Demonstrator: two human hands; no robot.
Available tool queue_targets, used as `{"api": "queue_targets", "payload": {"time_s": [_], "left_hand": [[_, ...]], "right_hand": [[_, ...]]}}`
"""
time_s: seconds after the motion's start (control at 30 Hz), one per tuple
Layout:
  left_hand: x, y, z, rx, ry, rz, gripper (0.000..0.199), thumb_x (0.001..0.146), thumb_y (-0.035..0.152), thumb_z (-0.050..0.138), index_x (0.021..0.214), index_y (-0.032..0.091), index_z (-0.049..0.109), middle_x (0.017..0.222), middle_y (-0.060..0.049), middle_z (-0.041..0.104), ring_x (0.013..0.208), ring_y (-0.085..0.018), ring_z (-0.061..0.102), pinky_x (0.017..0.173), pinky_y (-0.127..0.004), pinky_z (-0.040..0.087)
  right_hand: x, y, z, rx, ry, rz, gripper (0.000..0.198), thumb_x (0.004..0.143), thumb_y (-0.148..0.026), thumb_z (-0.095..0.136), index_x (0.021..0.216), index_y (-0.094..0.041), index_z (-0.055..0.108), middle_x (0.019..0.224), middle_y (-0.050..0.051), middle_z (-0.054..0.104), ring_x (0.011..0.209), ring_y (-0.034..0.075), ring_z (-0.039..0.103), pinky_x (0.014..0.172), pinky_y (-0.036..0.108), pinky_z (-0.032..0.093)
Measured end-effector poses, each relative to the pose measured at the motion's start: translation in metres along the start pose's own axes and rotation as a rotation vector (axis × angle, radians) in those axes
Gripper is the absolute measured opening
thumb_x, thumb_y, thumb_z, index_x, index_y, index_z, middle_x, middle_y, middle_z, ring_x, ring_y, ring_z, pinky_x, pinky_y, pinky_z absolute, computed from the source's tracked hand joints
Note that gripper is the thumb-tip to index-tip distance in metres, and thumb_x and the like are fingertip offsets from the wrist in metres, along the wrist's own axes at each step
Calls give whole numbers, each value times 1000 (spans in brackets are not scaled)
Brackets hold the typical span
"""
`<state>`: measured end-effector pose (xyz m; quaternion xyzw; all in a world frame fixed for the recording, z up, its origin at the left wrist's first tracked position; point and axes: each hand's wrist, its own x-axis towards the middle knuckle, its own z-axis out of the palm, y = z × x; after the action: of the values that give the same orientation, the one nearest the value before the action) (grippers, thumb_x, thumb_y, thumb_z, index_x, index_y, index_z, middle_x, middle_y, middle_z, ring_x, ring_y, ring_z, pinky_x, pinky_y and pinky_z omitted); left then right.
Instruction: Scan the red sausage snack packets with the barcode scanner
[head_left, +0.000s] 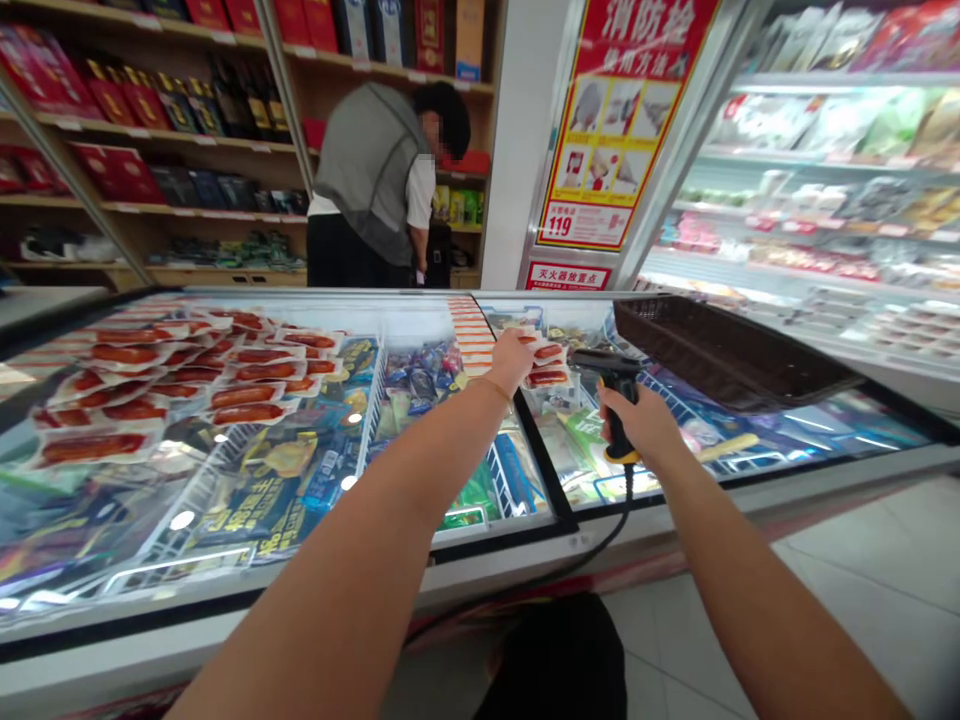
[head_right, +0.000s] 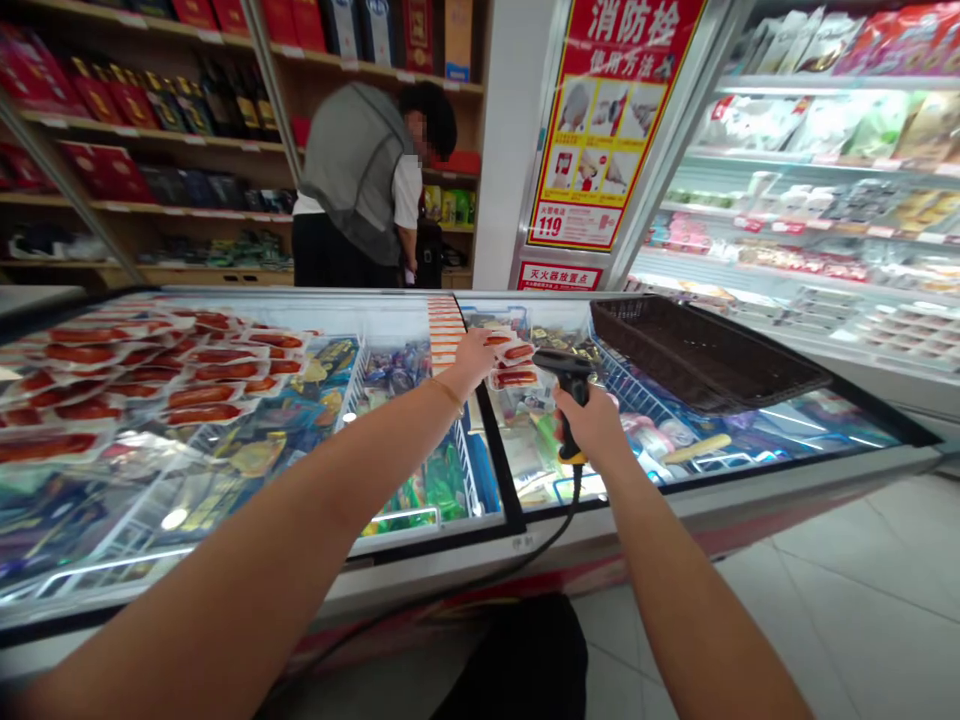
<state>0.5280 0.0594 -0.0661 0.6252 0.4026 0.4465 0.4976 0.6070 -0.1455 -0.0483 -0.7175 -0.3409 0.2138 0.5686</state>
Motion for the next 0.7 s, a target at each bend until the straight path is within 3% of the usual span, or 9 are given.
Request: {"api": "queue_targets", "payload": {"time_s": [0.17, 0.27, 0.37, 0.53, 0.7], "left_hand": [[-6, -7, -35, 306, 3, 154, 33, 77, 8, 59, 108, 17, 66, 115, -12, 68, 111, -25, 62, 100, -36, 45], [-16, -13, -78, 509, -9, 243, 38, 82, 13, 57, 120, 15, 62, 127, -15, 64, 125, -25, 55, 107, -35, 38], [-27, -16, -132, 659, 26, 155, 43, 84, 22, 58, 127, 17, 58, 130, -16, 61, 127, -28, 53, 106, -38, 38], [-39, -11, -231, 884, 231, -5, 53, 84, 33, 59, 135, 18, 52, 137, -19, 55, 130, -36, 47, 105, -49, 37], [-45, -11, -312, 1024, 533, 72, 46, 86, 29, 53, 132, 23, 54, 142, -18, 49, 135, -38, 39, 107, -57, 31]], "right_hand": [[-2, -2, 15, -7, -49, -12, 24, 74, -37, 70, 81, -20, 55, 57, -2, 59, 39, 14, 55, 35, 25, 43], [-4, -8, 34, -14, -87, -47, 25, 75, -37, 69, 79, -20, 53, 56, -2, 58, 38, 13, 54, 36, 25, 44], [-8, -18, 62, -4, -152, -86, 26, 76, -39, 69, 81, -20, 53, 56, -3, 58, 36, 12, 53, 36, 24, 44], [-19, -43, 121, -1, -260, -166, 26, 77, -39, 68, 80, -19, 53, 58, -1, 60, 37, 13, 56, 35, 24, 42], [-37, -62, 178, 107, -372, -165, 25, 77, -39, 68, 80, -20, 51, 58, -3, 58, 35, 12, 54, 36, 24, 42]]}}
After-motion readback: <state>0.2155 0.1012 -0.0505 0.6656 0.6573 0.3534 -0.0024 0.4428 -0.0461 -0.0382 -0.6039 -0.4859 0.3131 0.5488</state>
